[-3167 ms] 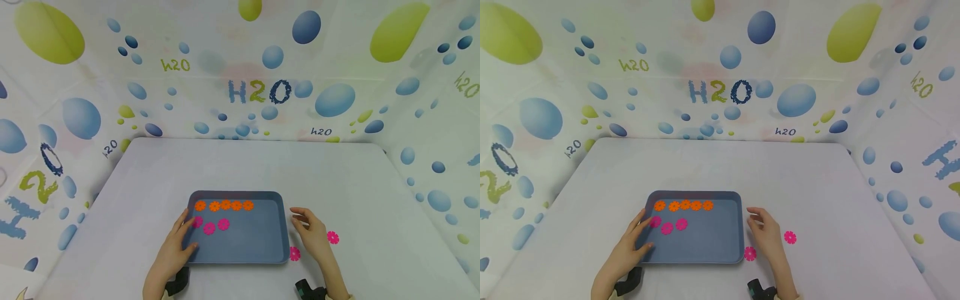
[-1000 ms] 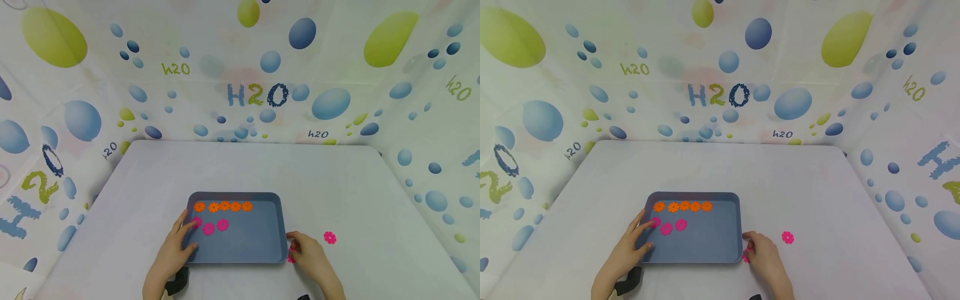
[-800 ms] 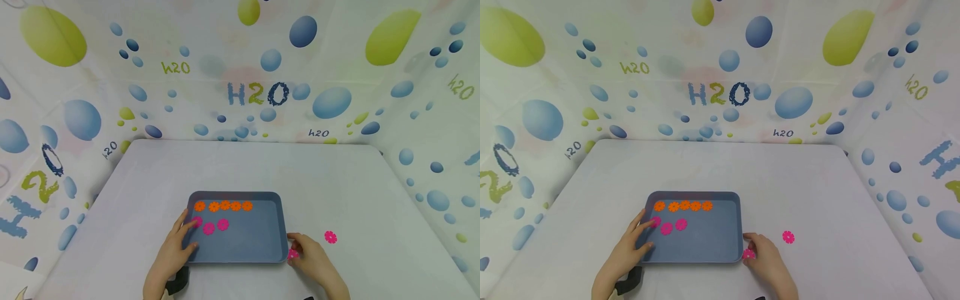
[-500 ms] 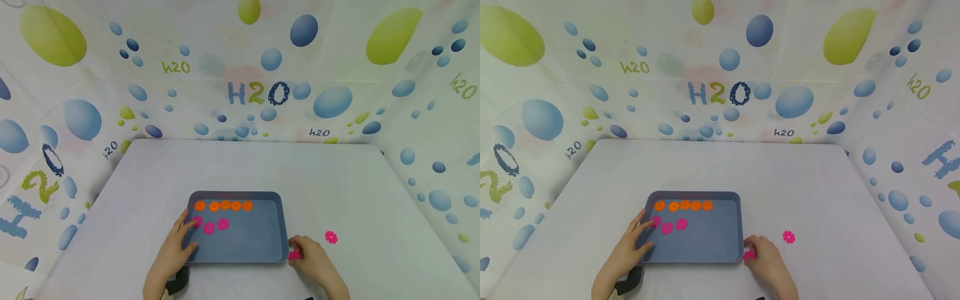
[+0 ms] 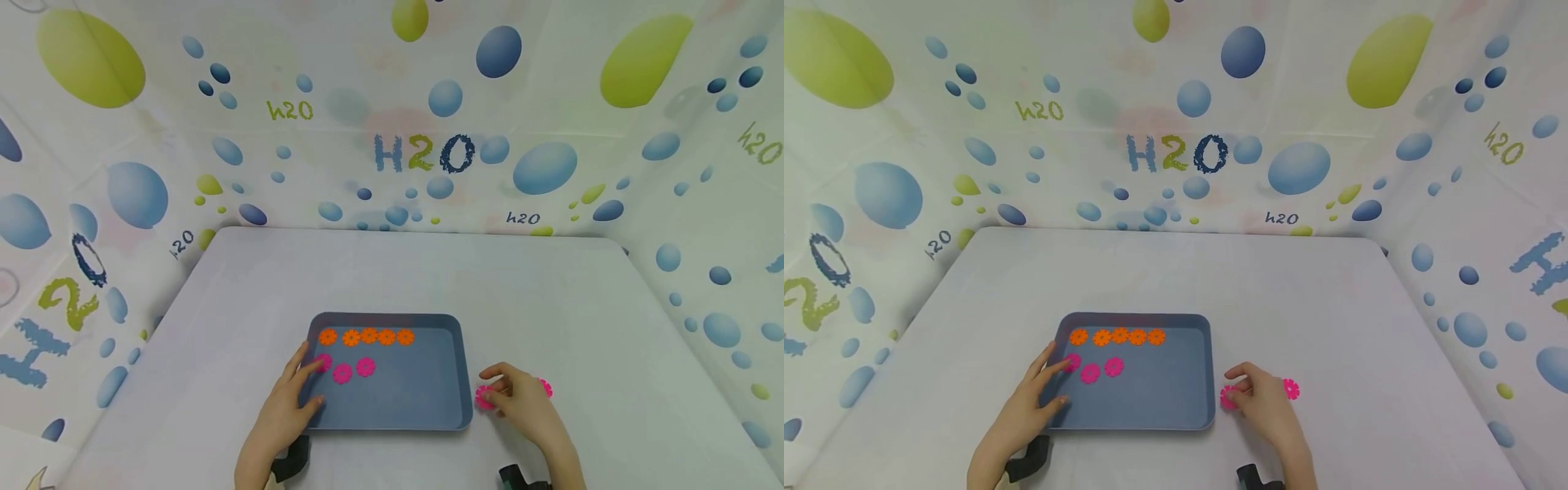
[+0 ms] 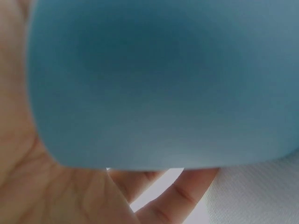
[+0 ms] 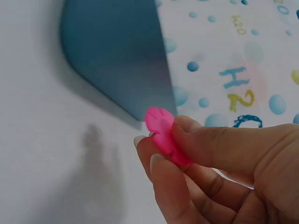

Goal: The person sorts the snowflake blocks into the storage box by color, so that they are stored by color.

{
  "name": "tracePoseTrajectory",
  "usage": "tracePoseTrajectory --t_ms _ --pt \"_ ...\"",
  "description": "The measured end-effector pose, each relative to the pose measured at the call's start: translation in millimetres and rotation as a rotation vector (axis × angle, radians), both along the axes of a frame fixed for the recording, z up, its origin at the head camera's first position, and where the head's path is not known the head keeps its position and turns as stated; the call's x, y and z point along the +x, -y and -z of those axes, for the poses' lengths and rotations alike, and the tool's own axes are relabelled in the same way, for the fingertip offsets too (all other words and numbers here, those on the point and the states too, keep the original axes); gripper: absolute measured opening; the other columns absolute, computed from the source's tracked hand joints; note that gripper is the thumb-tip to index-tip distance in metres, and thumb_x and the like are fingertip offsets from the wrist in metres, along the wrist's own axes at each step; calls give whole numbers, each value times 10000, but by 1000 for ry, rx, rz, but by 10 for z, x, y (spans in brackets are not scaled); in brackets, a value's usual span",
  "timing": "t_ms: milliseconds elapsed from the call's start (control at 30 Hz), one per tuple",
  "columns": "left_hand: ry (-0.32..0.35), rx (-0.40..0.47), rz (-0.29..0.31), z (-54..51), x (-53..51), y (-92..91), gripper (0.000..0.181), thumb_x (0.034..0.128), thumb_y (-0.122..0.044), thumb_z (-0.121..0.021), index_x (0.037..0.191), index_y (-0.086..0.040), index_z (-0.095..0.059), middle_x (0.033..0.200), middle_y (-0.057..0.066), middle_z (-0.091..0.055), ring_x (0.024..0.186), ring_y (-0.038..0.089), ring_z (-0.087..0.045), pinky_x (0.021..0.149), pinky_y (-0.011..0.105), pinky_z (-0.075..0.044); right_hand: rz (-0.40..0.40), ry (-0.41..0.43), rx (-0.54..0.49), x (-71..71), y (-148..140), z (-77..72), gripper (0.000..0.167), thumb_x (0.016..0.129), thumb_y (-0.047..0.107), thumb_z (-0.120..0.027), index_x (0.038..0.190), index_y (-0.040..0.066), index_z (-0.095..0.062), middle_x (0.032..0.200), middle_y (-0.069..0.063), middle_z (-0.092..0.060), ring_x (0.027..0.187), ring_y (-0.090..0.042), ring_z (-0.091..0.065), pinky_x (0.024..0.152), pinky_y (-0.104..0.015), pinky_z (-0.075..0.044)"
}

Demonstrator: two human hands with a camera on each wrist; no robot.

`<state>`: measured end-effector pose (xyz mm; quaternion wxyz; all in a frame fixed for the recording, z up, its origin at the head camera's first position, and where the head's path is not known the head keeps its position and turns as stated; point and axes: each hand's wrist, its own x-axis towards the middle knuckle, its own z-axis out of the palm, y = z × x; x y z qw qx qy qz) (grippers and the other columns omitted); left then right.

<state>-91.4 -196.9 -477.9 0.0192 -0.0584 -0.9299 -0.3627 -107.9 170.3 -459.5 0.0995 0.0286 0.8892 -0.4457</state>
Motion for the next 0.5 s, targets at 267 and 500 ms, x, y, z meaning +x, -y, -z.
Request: tracePoseTrajectory --t_ms 267,500 --pt "-12 -2 3 -7 -3 -1 558 800 -23 -731 1328 4 -553 1584 198 -244 1391 485 -325 1047 643 -365 11 -52 -66 -192 -24 -147 244 888 60 -660 1132 47 -641 866 -89 -723 589 -172 -651 554 -249 -558" --pt "-14 -4 2 5 -5 2 559 800 -23 -730 1330 1 -551 1584 197 -244 1392 485 -324 1048 642 -365 -27 -60 -115 -343 111 -252 256 893 72 -659 1146 43 -632 873 -100 -725 620 -199 -678 567 -283 -575"
